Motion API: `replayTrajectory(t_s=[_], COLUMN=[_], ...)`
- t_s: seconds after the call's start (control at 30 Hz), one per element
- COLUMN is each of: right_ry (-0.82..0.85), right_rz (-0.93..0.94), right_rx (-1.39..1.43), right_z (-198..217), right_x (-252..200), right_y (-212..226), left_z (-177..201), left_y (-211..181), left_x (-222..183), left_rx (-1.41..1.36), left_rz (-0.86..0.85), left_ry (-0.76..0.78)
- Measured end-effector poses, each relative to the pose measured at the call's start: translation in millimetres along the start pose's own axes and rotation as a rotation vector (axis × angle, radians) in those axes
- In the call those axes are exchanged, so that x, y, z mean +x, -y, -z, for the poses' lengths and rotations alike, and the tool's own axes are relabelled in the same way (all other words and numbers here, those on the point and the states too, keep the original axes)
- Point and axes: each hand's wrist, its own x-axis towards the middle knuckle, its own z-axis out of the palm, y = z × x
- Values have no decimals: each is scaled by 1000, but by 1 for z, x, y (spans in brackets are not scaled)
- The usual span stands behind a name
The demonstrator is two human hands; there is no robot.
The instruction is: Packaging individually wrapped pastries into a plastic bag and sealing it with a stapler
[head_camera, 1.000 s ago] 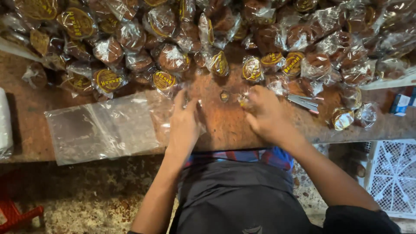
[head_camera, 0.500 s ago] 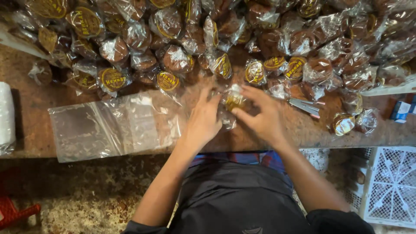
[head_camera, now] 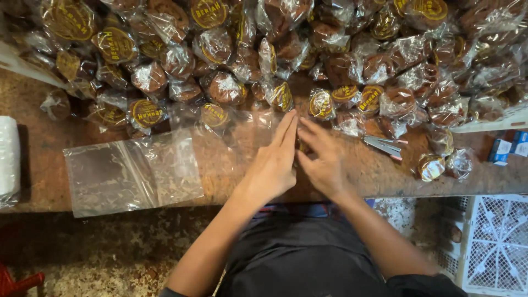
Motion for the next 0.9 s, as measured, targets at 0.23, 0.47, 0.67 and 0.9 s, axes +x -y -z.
replayTrajectory(t_s=[0.23,0.47,0.67,0.9], right_ry=[433,501,97,337], right_rz=[-154,-31,31,-11], right_rx=[143,230,-572,-409], right_z=[-28,-11,10,3], right_x=[-60,-21,37,35], right_y=[-78,-52,-82,-82], left_z=[12,20,12,6], left_y=[-6,0,59,60], left_x=[1,9,73,98], left_rx=[-95,-30,247,227], left_rz=[30,118,43,220], left_ry=[55,-134,-768,-387])
